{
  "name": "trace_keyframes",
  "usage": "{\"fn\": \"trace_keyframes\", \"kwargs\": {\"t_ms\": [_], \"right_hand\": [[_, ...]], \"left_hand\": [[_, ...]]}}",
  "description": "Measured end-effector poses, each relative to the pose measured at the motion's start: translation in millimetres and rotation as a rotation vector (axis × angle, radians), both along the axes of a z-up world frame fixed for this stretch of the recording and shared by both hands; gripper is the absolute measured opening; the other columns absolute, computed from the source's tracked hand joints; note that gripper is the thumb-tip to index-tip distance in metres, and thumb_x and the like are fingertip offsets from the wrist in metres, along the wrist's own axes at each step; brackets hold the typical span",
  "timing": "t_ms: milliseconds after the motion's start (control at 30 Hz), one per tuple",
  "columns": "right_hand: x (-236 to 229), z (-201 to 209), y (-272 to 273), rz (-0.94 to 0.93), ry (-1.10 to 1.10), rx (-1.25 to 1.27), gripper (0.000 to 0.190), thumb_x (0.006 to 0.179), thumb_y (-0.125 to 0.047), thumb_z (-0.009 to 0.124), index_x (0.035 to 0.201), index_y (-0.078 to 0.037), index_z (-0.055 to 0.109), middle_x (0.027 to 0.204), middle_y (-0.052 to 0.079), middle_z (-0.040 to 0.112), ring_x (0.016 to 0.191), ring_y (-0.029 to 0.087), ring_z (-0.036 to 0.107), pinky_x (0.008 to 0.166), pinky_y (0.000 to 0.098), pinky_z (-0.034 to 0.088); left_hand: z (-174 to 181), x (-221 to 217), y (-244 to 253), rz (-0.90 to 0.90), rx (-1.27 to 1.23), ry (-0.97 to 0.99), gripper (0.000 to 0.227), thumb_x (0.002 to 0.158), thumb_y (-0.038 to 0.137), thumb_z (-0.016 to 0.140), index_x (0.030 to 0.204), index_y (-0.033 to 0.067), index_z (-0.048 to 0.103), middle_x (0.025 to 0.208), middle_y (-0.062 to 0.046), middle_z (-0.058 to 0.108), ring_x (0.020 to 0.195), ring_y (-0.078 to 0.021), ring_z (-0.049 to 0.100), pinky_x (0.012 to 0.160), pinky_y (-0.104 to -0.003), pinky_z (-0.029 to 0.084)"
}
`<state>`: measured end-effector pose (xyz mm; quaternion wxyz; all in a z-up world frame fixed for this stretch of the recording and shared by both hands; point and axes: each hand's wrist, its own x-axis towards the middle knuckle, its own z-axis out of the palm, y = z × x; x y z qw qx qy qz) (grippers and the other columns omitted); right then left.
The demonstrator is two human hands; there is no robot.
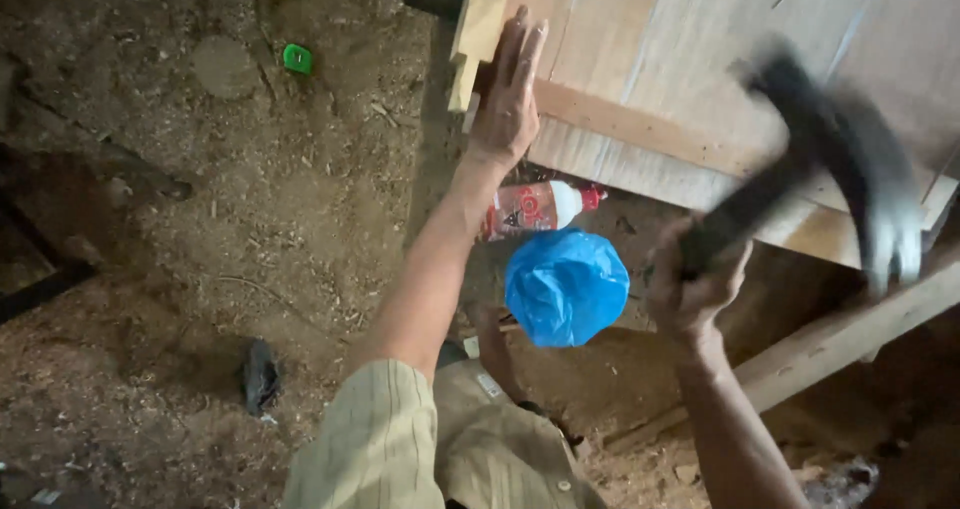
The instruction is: The person is nailing thin wooden strips onto a larger wooden panel using a hammer and small nails.
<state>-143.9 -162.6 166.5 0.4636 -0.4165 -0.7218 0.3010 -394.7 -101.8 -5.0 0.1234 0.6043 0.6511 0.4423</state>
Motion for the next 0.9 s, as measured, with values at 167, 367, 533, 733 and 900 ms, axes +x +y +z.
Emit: {"fn": "trace_keyframes", "kwargs": {"t_ms": [167,367,533,733,900], "right_hand": [[0.2,-6.2,14.5,0.016,-0.783,-0.725,0.032,0.092,-0.038,0.059,0.112,-0.014,0.062,0.102,0.017,0.072,0.093,0.043,0.066,0.075,0.053,0.047],[18.8,-52.9,2.9,-0.037,-0.693,-0.553,0.037,0.096,-0.035,0.067,0.108,-0.007,0.048,0.077,0.022,0.059,0.069,0.045,0.051,0.059,0.0582,0.042],[30.8,0.2,-8.4,-0.009,-0.754,-0.997,0.036,0.092,-0.037,0.061,0.111,-0.006,0.059,0.092,0.022,0.073,0.08,0.042,0.067,0.065,0.0524,0.048],[142.4,-16.3,-193.4,-0.47,-0.45,-0.957,0.029,0.085,-0.026,0.066,0.108,-0.008,0.065,0.064,0.007,0.057,0.05,0.02,0.053,0.046,0.0408,0.042],[129.2,26.6,-261.7,-1.09,-0.597,-1.633,0.031,0.091,-0.033,0.074,0.099,-0.004,0.076,0.075,0.019,0.07,0.074,0.036,0.069,0.072,0.0416,0.052]], "left_hand": [[11.3,0.7,-14.0,-0.042,-0.031,-0.027,0.065,0.11,-0.018,0.026,0.167,0.0114,0.018,0.176,-0.012,0.007,0.167,-0.0307,0.009,0.142,-0.046,0.019],[-11.2,-3.5,-10.2,0.001,-0.009,0.075,0.066,0.115,-0.009,0.029,0.17,0.0203,0.008,0.178,-0.004,0.002,0.169,-0.0251,0.008,0.143,-0.043,0.023],[16.6,9.2,7.7,0.053,0.002,-0.097,0.067,0.104,-0.022,0.027,0.164,0.0061,0.02,0.173,-0.022,0.015,0.164,-0.0345,0.017,0.142,-0.045,0.018],[37.3,133.0,87.1,0.092,-0.085,-0.113,0.015,0.085,0.018,0.067,0.093,0.0258,0.078,0.093,-0.001,0.074,0.09,-0.0229,0.07,0.074,-0.039,0.058],[17.8,198.8,161.5,-0.067,-0.381,-0.043,0.014,0.092,0.004,0.058,0.082,0.0042,0.068,0.105,-0.022,0.071,0.06,-0.0265,0.071,0.048,-0.037,0.057]]}}
